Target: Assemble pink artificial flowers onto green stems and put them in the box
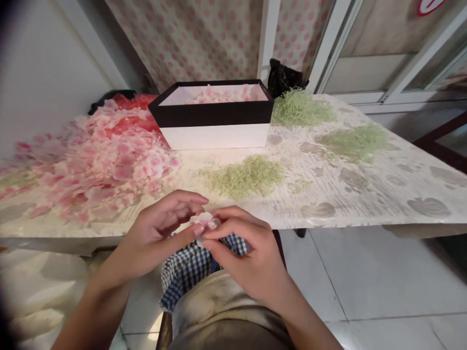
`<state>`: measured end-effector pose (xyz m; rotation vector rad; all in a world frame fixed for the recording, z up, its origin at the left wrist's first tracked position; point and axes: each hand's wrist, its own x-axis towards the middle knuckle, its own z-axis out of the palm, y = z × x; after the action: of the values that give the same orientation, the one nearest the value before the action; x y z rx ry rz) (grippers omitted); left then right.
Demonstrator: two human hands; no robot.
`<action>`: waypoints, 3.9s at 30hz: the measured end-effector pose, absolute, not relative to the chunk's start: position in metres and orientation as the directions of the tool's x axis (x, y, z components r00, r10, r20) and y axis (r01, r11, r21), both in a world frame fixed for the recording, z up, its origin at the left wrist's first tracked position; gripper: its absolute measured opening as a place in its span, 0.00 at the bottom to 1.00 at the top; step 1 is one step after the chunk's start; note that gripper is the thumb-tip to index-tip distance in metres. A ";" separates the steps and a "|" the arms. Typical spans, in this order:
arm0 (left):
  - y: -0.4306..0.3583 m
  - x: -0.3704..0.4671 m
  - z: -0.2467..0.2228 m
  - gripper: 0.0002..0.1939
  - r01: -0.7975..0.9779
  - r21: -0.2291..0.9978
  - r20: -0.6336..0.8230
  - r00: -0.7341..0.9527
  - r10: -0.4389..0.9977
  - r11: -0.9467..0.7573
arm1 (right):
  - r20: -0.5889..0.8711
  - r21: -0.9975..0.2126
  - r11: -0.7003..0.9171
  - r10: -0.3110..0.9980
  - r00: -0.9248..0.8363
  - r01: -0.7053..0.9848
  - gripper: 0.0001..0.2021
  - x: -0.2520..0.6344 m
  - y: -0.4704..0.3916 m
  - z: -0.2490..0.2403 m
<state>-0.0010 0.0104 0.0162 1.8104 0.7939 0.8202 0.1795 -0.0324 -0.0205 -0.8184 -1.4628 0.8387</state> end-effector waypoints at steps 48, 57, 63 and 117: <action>0.001 0.004 0.013 0.17 0.203 0.837 0.301 0.605 0.737 -0.509 | 0.425 -0.869 0.430 0.902 -0.076 0.245 0.07 0.188 -0.031 -0.026; 0.121 -0.017 0.015 0.10 0.738 0.373 0.437 0.395 0.808 -0.562 | 0.422 -0.875 0.325 0.875 0.236 0.358 0.03 0.227 -0.015 -0.045; 0.159 0.004 0.006 0.08 0.786 0.188 0.233 0.546 0.805 -0.588 | 0.423 -0.880 0.328 0.871 0.250 0.344 0.03 0.225 -0.013 -0.048; -0.001 0.007 0.023 0.08 0.263 0.484 0.320 0.834 0.449 -0.835 | 0.602 -0.731 0.673 0.713 -0.360 0.112 0.17 0.205 -0.038 -0.021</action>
<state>0.0066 -0.0009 0.0228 2.5874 0.5292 0.5979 0.2053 -0.0385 -0.0209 -0.6510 -1.8572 0.7305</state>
